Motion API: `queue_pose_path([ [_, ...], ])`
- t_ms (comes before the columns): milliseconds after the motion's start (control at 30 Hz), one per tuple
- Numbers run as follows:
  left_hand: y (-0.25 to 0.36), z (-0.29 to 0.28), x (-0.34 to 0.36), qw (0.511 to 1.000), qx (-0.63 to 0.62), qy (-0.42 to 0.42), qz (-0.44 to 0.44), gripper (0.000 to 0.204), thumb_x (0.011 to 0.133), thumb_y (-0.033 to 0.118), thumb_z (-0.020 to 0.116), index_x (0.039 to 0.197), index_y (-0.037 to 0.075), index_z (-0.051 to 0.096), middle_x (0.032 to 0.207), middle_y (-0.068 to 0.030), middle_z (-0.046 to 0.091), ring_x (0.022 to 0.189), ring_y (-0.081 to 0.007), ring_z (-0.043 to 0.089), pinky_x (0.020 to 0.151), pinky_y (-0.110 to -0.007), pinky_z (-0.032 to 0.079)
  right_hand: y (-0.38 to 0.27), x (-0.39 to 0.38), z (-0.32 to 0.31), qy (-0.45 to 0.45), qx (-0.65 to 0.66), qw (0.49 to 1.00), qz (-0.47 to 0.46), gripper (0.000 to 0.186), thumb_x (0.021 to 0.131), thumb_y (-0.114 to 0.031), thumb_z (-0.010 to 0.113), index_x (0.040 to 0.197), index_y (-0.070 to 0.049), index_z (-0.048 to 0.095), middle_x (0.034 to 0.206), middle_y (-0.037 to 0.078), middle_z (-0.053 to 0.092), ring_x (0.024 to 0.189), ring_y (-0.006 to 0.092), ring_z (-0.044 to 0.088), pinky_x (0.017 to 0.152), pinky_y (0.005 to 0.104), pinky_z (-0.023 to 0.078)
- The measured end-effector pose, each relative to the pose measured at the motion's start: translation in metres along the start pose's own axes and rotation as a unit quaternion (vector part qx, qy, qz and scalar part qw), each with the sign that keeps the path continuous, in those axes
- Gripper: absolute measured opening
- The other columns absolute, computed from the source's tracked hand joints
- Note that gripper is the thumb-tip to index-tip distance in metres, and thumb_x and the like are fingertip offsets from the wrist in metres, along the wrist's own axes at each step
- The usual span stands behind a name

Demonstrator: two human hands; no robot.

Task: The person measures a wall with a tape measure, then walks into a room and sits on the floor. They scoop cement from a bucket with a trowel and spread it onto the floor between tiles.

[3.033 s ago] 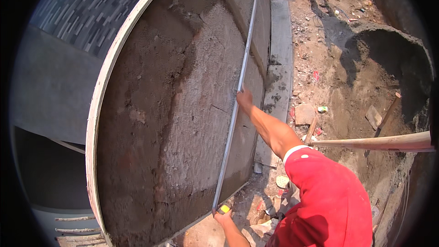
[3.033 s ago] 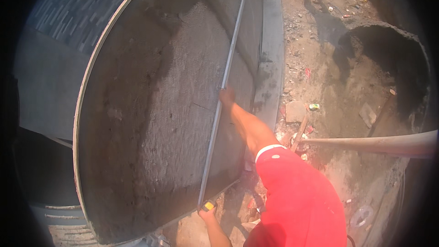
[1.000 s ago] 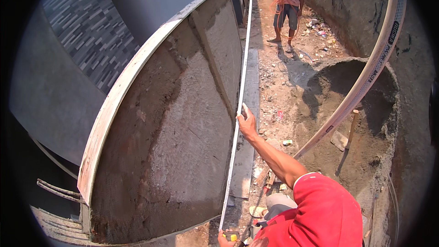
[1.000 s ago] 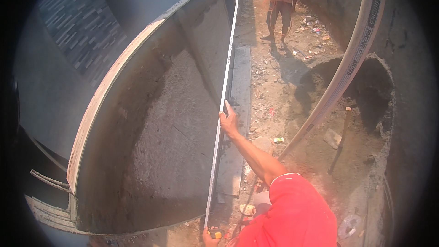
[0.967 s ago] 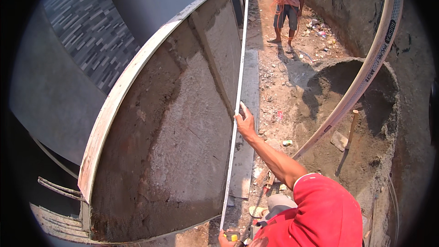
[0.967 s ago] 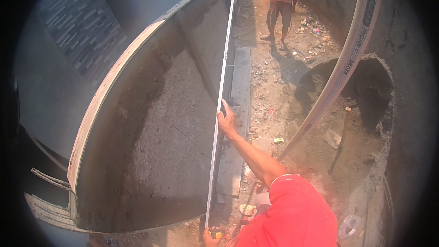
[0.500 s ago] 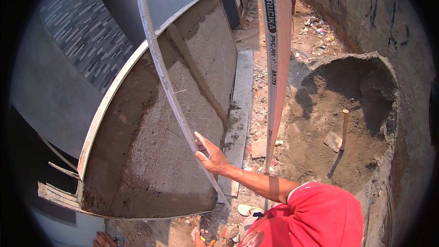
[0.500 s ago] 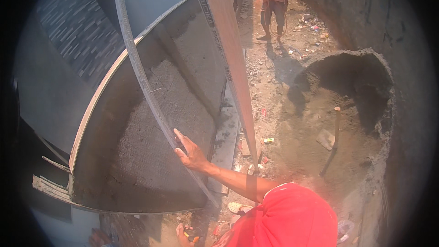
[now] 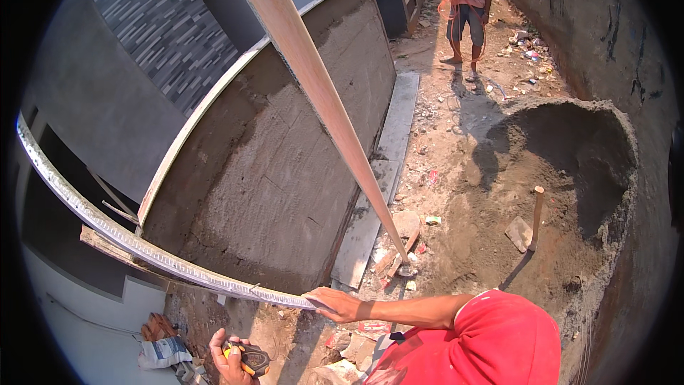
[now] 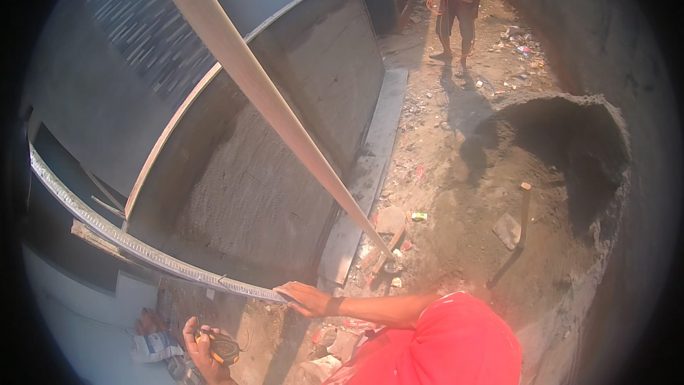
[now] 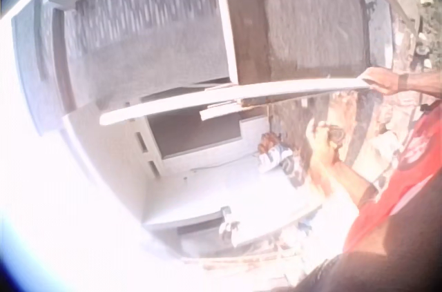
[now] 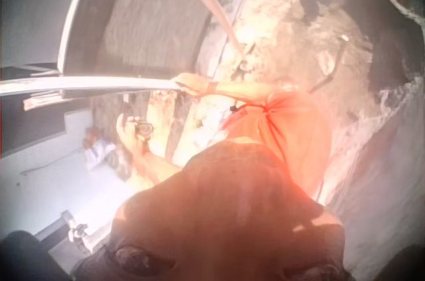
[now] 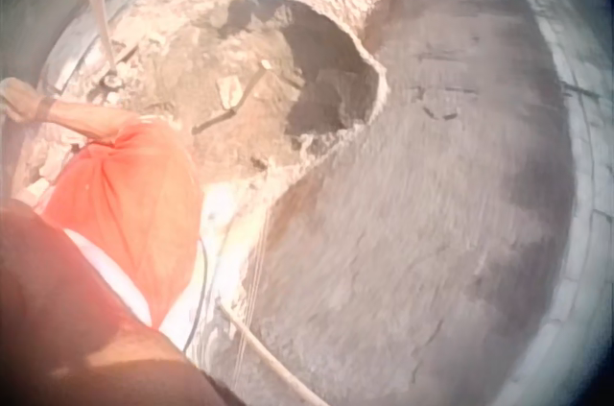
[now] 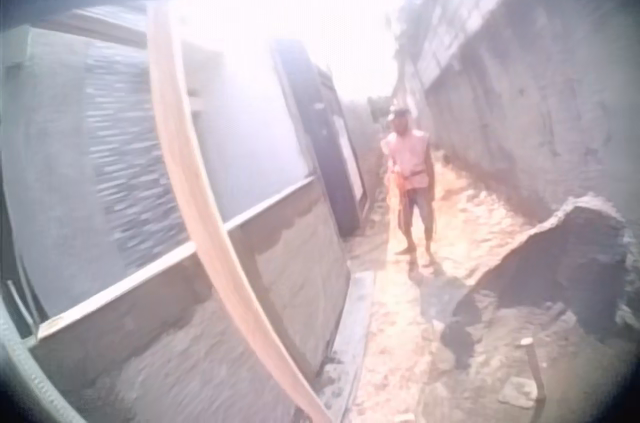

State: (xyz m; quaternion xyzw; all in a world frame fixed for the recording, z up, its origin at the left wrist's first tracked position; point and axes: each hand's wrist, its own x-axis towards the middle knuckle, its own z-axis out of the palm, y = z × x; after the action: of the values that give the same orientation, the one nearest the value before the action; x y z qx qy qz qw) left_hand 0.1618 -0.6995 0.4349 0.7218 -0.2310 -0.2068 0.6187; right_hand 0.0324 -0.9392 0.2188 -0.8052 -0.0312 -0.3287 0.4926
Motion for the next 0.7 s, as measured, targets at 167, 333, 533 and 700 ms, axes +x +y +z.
queue_pose_path([
  [167, 0.045, 0.009, -0.018, 0.977, 0.115, 0.052, 0.170, 0.089, 0.078, 0.057, 0.078, 0.139, 0.001, 0.044, 0.099, -0.0052, 0.056, 0.085, -0.0126, 0.059, 0.074, -0.025, 0.051, -0.017, -0.049, 0.020, -0.057, -0.009, 0.998, 0.008, 0.048, 0.093, -0.008, 0.054, 0.139, -0.002, 0.039, 0.131, 0.019, 0.050, 0.123, 0.0375, 0.048, 0.104, 0.0468, 0.040],
  [333, 0.053, -0.008, -0.086, 0.967, 0.216, 0.092, 0.102, 0.102, 0.062, 0.066, 0.083, 0.135, 0.002, 0.051, 0.091, -0.0018, 0.059, 0.069, -0.0075, 0.054, 0.058, -0.022, 0.045, -0.042, -0.090, 0.050, -0.105, -0.013, 0.994, -0.003, 0.045, 0.091, -0.008, 0.058, 0.134, -0.003, 0.045, 0.125, 0.020, 0.055, 0.115, 0.0402, 0.052, 0.101, 0.0470, 0.042],
  [533, 0.042, -0.037, -0.193, 0.982, 0.152, 0.111, 0.006, 0.053, 0.087, 0.029, 0.075, 0.128, 0.000, 0.059, 0.078, 0.0007, 0.058, 0.063, -0.0050, 0.048, 0.056, -0.021, 0.040, -0.094, -0.149, 0.099, -0.162, -0.012, 0.987, 0.016, 0.045, 0.088, -0.004, 0.061, 0.131, -0.002, 0.049, 0.118, 0.023, 0.056, 0.108, 0.0420, 0.054, 0.094, 0.0462, 0.045],
  [700, 0.022, -0.066, -0.269, 0.962, 0.223, 0.154, 0.029, 0.033, 0.091, 0.016, 0.068, 0.118, -0.002, 0.065, 0.076, 0.0003, 0.059, 0.062, -0.0047, 0.047, 0.056, -0.023, 0.038, -0.128, -0.195, 0.134, -0.204, -0.012, 0.979, 0.015, 0.057, 0.087, -0.008, 0.064, 0.140, -0.008, 0.043, 0.129, 0.023, 0.050, 0.120, 0.0412, 0.048, 0.101, 0.0473, 0.041],
])
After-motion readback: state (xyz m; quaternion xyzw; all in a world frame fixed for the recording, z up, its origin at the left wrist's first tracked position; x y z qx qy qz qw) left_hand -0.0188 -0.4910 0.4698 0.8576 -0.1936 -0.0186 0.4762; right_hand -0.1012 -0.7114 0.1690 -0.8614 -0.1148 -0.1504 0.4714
